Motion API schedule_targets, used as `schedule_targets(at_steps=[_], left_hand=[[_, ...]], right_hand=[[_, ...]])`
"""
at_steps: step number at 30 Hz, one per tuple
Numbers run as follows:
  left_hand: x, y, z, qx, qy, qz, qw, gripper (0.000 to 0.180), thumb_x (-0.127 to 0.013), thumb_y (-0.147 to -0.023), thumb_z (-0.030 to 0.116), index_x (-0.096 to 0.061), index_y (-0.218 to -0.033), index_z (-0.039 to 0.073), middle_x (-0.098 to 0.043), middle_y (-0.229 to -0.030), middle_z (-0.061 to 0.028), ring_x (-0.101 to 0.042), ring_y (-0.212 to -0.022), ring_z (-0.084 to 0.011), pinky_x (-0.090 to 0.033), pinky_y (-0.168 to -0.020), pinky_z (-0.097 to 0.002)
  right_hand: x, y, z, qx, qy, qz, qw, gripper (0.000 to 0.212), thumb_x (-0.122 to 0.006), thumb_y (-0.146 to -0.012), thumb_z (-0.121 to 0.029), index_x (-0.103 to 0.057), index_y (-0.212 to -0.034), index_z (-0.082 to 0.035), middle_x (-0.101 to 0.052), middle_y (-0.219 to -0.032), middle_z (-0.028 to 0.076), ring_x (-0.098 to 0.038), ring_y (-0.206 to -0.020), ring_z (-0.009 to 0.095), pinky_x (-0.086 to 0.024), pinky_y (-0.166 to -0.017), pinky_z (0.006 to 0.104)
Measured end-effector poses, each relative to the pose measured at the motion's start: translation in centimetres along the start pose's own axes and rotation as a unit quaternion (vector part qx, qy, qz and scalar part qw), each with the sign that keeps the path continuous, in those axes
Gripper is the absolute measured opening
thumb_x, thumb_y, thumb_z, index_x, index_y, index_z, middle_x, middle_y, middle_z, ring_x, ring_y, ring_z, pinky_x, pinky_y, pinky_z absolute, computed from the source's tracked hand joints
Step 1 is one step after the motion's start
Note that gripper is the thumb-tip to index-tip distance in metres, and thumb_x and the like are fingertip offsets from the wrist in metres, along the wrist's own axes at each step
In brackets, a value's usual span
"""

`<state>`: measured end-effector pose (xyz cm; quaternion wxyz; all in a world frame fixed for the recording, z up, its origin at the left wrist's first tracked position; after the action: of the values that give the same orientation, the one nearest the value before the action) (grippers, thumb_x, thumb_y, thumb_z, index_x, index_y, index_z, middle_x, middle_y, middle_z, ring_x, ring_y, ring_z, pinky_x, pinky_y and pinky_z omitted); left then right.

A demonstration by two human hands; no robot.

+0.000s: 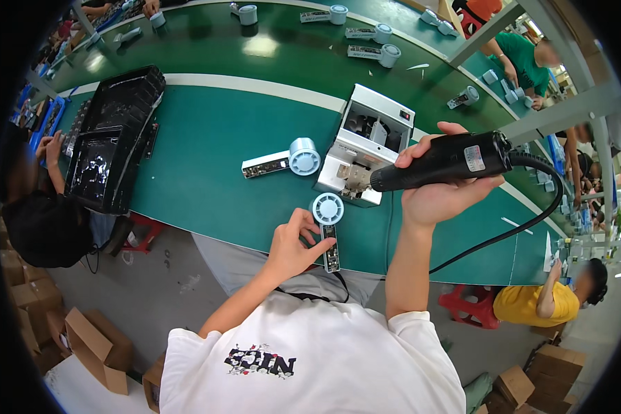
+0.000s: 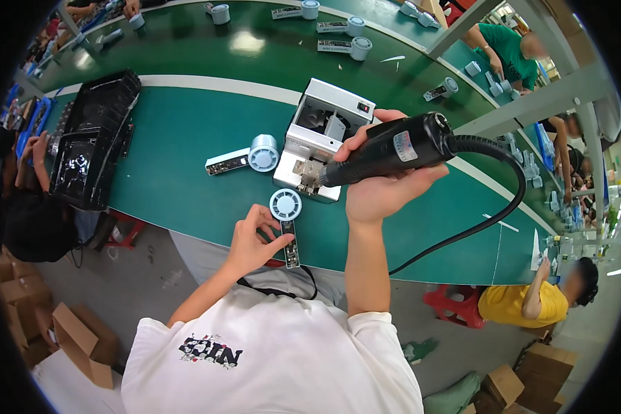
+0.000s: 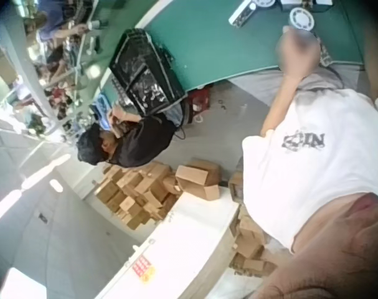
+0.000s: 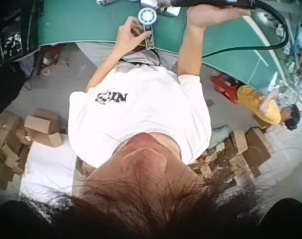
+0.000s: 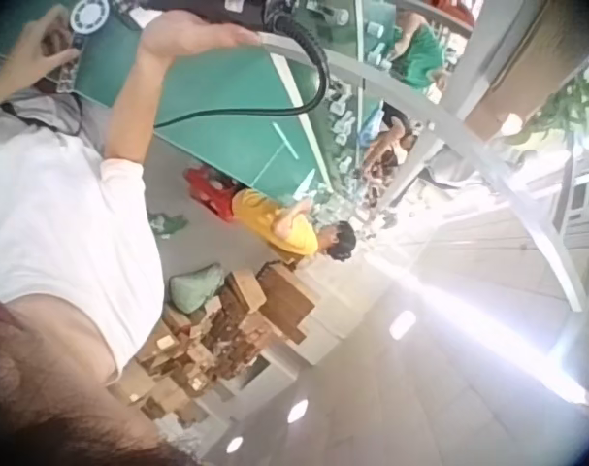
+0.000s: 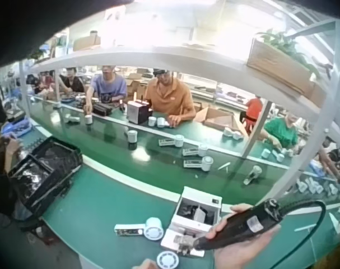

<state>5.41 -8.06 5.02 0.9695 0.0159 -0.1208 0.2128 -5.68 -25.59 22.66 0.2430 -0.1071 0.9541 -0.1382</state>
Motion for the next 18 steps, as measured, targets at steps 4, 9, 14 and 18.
schedule_targets(at_steps=[4,9,14,18], left_hand=[[0.0,0.0,-0.1,-0.006,-0.003,0.001,1.000,0.046,-0.087,-0.075,0.012,-0.049,-0.099,0.002,-0.068,-0.083,-0.0079,-0.065,-0.062,-0.0118,-0.050,-0.049,-0.0242],[0.2,-0.3,-0.2,0.023,0.014,0.008,1.000,0.049,-0.088,-0.072,0.013,-0.048,-0.098,0.002,-0.068,-0.082,-0.0070,-0.066,-0.064,-0.0117,-0.050,-0.049,-0.0247],[0.1,-0.3,-0.3,0.008,-0.001,0.022,1.000,0.051,-0.088,-0.070,0.013,-0.047,-0.098,0.003,-0.067,-0.081,-0.0065,-0.064,-0.062,-0.0116,-0.050,-0.049,-0.0249],[0.0,-0.1,-0.5,-0.012,-0.006,0.029,0.999,0.051,-0.089,-0.069,0.013,-0.048,-0.097,0.003,-0.067,-0.080,-0.0059,-0.064,-0.062,-0.0115,-0.050,-0.049,-0.0255]], right_hand=[[-0.4,-0.1,1.2,-0.010,-0.005,-0.010,1.000,0.100,-0.017,-0.087,-0.088,-0.055,-0.106,0.003,-0.058,-0.065,0.012,-0.056,-0.048,0.021,-0.048,-0.046,0.0287],[-0.5,0.0,2.9,-0.030,0.002,-0.015,0.999,0.098,-0.020,-0.084,-0.090,-0.057,-0.103,-0.001,-0.057,-0.065,0.011,-0.055,-0.046,0.022,-0.047,-0.043,0.0310],[-0.6,1.4,2.2,-0.011,0.010,-0.039,0.999,0.099,-0.025,-0.078,-0.095,-0.054,-0.102,-0.003,-0.057,-0.068,0.014,-0.054,-0.047,0.024,-0.048,-0.043,0.0352],[0.5,3.0,1.3,-0.010,-0.092,-0.076,0.993,0.100,-0.031,-0.079,-0.093,-0.053,-0.106,0.002,-0.059,-0.071,0.018,-0.057,-0.052,0.028,-0.051,-0.048,0.0384]])
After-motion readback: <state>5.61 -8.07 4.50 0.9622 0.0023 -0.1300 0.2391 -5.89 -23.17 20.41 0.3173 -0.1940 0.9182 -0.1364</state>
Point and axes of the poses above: each hand's wrist, its own y-axis away from the middle knuckle, its own x-axis out of the back of the hand, z = x × y, the point moved 7 cm from there along -y, towards the middle knuckle
